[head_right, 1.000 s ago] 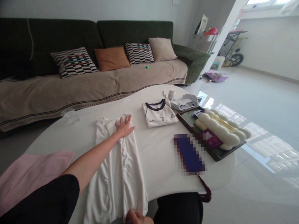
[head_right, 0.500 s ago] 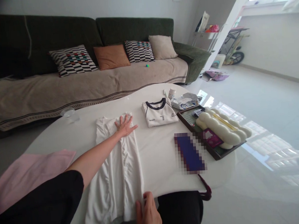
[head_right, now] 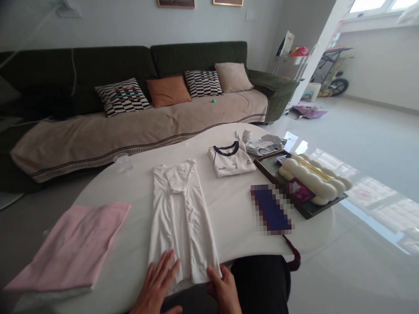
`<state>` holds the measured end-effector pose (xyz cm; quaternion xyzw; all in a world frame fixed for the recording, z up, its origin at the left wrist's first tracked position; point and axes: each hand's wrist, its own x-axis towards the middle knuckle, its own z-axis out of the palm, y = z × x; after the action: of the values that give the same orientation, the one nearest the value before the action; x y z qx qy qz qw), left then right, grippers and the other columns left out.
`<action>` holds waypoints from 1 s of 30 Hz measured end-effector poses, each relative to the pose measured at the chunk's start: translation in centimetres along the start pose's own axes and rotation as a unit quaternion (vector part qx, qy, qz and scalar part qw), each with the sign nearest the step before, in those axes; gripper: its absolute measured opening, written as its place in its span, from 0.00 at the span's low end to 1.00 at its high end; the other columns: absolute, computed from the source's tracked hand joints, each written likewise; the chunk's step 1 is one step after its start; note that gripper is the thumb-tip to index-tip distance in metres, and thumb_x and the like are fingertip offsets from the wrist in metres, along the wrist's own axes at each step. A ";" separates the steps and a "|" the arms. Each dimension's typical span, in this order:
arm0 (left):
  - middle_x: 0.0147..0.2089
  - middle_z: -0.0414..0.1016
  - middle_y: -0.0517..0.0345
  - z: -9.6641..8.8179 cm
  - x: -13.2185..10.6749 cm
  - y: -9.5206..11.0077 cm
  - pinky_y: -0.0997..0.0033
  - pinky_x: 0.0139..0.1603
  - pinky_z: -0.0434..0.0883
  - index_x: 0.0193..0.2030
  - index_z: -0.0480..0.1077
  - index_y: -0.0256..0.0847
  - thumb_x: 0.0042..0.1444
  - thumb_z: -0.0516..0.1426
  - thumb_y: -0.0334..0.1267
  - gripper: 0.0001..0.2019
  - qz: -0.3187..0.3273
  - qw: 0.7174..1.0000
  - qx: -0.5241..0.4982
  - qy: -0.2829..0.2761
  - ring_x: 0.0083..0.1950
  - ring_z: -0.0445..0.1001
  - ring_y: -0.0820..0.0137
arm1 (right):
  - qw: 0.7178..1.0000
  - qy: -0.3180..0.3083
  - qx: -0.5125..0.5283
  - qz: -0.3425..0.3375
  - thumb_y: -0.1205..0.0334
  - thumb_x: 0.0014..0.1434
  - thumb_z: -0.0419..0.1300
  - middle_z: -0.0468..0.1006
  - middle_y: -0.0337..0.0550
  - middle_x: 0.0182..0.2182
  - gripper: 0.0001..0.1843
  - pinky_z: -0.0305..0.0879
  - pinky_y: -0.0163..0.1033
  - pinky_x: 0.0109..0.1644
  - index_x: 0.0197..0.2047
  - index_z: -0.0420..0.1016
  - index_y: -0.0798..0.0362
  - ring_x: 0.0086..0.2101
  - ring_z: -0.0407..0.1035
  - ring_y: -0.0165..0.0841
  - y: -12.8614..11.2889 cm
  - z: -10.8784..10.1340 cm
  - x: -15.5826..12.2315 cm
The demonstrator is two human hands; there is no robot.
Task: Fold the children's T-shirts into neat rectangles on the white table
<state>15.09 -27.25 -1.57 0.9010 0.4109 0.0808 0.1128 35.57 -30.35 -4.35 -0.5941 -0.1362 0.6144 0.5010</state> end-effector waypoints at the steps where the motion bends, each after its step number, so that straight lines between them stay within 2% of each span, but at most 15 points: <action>1: 0.66 0.45 0.50 0.5 -2.1 0.4 0.49 0.58 0.57 0.66 0.39 0.48 0.49 0.57 0.43 0.41 -0.006 1.000 0.022 0.001 0.65 0.47 0.52 | 1.000 -0.010 -0.011 -0.002 0.42 0.35 0.65 0.58 0.29 0.15 0.26 0.51 0.29 0.20 0.25 0.63 0.55 0.16 0.52 0.21 0.0 0.0 -0.1; 3: 0.65 0.49 0.55 1.2 -4.4 0.6 0.54 0.58 0.58 0.66 0.40 0.51 0.51 0.52 0.30 0.38 -0.021 0.998 0.056 0.016 0.64 0.52 0.57 | 0.999 -0.026 -0.029 -0.004 0.43 0.35 0.66 0.57 0.28 0.13 0.25 0.50 0.29 0.20 0.23 0.62 0.55 0.15 0.51 0.20 -0.1 -0.3 -0.3; 5: 0.64 0.54 0.59 1.6 -4.8 0.4 0.58 0.58 0.60 0.66 0.39 0.51 0.50 0.47 0.23 0.38 -0.039 0.997 0.060 0.040 0.63 0.55 0.63 | 0.999 -0.029 -0.042 -0.009 0.45 0.37 0.66 0.61 0.30 0.15 0.23 0.54 0.29 0.22 0.25 0.64 0.55 0.17 0.55 0.22 -0.3 -0.7 -0.5; 7: 0.62 0.58 0.59 1.5 -4.2 0.1 0.60 0.56 0.62 0.66 0.38 0.50 0.50 0.44 0.20 0.38 -0.045 0.997 0.036 0.059 0.61 0.59 0.66 | 0.998 -0.022 -0.053 -0.034 0.47 0.39 0.65 0.66 0.33 0.20 0.21 0.60 0.31 0.26 0.28 0.67 0.56 0.21 0.61 0.25 -0.5 -1.0 -0.9; 9: 0.61 0.60 0.60 1.1 -3.8 0.0 0.63 0.55 0.63 0.66 0.39 0.50 0.49 0.43 0.19 0.38 -0.028 0.998 0.007 0.061 0.58 0.62 0.68 | 0.994 -0.004 -0.067 -0.088 0.50 0.40 0.64 0.68 0.34 0.22 0.19 0.62 0.32 0.29 0.29 0.66 0.55 0.24 0.63 0.27 -0.8 -1.1 -1.5; 11: 0.61 0.60 0.60 0.6 -3.9 0.2 0.64 0.55 0.64 0.65 0.42 0.51 0.49 0.42 0.19 0.38 0.001 0.998 -0.010 0.055 0.57 0.63 0.69 | 0.985 0.019 -0.086 -0.146 0.52 0.41 0.63 0.68 0.34 0.22 0.19 0.62 0.33 0.27 0.32 0.65 0.54 0.22 0.63 0.27 -1.0 -1.1 -2.1; 13: 0.62 0.58 0.59 0.2 -4.4 0.5 0.64 0.54 0.65 0.65 0.44 0.52 0.49 0.42 0.19 0.37 0.013 0.999 -0.012 0.051 0.57 0.63 0.68 | 0.975 0.034 -0.122 -0.185 0.53 0.42 0.62 0.68 0.32 0.21 0.24 0.62 0.33 0.25 0.42 0.64 0.53 0.20 0.62 0.27 -1.1 -1.2 -2.7; 15: 0.62 0.57 0.59 0.2 -5.0 0.6 0.64 0.53 0.65 0.64 0.45 0.52 0.49 0.42 0.19 0.36 0.008 0.999 -0.012 0.053 0.56 0.64 0.68 | 0.963 0.016 -0.183 -0.197 0.54 0.45 0.59 0.70 0.33 0.22 0.28 0.62 0.34 0.26 0.50 0.62 0.53 0.20 0.63 0.29 -1.3 -1.5 -3.5; 16: 0.62 0.58 0.59 0.2 -5.4 0.6 0.64 0.54 0.65 0.64 0.46 0.53 0.49 0.42 0.19 0.36 0.008 0.998 -0.015 0.053 0.56 0.64 0.68 | 0.955 -0.002 -0.220 -0.199 0.55 0.46 0.58 0.71 0.35 0.23 0.27 0.63 0.35 0.27 0.49 0.65 0.54 0.22 0.64 0.30 -1.4 -1.7 -3.9; 18: 0.60 0.61 0.59 0.4 -6.0 0.3 0.64 0.54 0.65 0.63 0.49 0.53 0.50 0.42 0.20 0.35 0.015 0.998 -0.028 0.054 0.55 0.65 0.69 | 0.937 -0.029 -0.286 -0.200 0.55 0.47 0.56 0.74 0.40 0.26 0.19 0.64 0.36 0.31 0.41 0.73 0.55 0.27 0.67 0.34 -1.6 -2.2 -4.7; 20: 0.59 0.63 0.59 0.3 -6.5 -0.2 0.65 0.54 0.65 0.62 0.54 0.51 0.50 0.43 0.21 0.33 0.035 0.997 -0.044 0.050 0.55 0.66 0.69 | 0.923 -0.049 -0.323 -0.206 0.58 0.46 0.55 0.76 0.44 0.33 0.16 0.65 0.37 0.38 0.36 0.76 0.55 0.34 0.69 0.37 -1.8 -2.7 -5.6; 22: 0.58 0.64 0.59 0.0 -7.1 -0.7 0.65 0.55 0.65 0.60 0.58 0.50 0.52 0.45 0.24 0.29 0.054 0.996 -0.059 0.043 0.56 0.66 0.69 | 0.914 -0.082 -0.340 -0.207 0.61 0.45 0.54 0.76 0.45 0.39 0.20 0.64 0.37 0.42 0.42 0.75 0.55 0.38 0.69 0.37 -1.8 -3.3 -6.3; 25: 0.57 0.66 0.59 -1.1 -7.8 -0.9 0.63 0.59 0.62 0.59 0.59 0.49 0.55 0.46 0.27 0.25 0.071 0.994 -0.083 0.029 0.56 0.65 0.70 | 0.887 -0.143 -0.389 -0.205 0.67 0.40 0.51 0.76 0.44 0.39 0.32 0.66 0.35 0.36 0.53 0.68 0.54 0.31 0.70 0.33 -1.4 -4.3 -6.7; 27: 0.56 0.67 0.59 -2.1 -8.1 -0.8 0.63 0.60 0.59 0.60 0.57 0.49 0.58 0.45 0.27 0.24 0.077 0.991 -0.104 0.019 0.57 0.65 0.72 | 0.859 -0.145 -0.429 -0.239 0.69 0.38 0.50 0.76 0.45 0.40 0.34 0.66 0.36 0.37 0.52 0.68 0.52 0.33 0.71 0.34 -1.1 -4.9 -6.4; 30: 0.57 0.66 0.59 -3.4 -8.1 -0.7 0.63 0.62 0.57 0.60 0.57 0.49 0.59 0.44 0.28 0.23 0.076 0.987 -0.141 -0.018 0.58 0.64 0.72 | 0.818 -0.118 -0.479 -0.295 0.70 0.40 0.49 0.75 0.44 0.44 0.29 0.63 0.41 0.49 0.47 0.73 0.49 0.44 0.69 0.39 -1.3 -5.2 -6.0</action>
<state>8.57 -32.48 1.08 0.9062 0.3232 0.1300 0.2397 39.46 -36.62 -1.12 -0.6135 -0.6400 0.3598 0.2907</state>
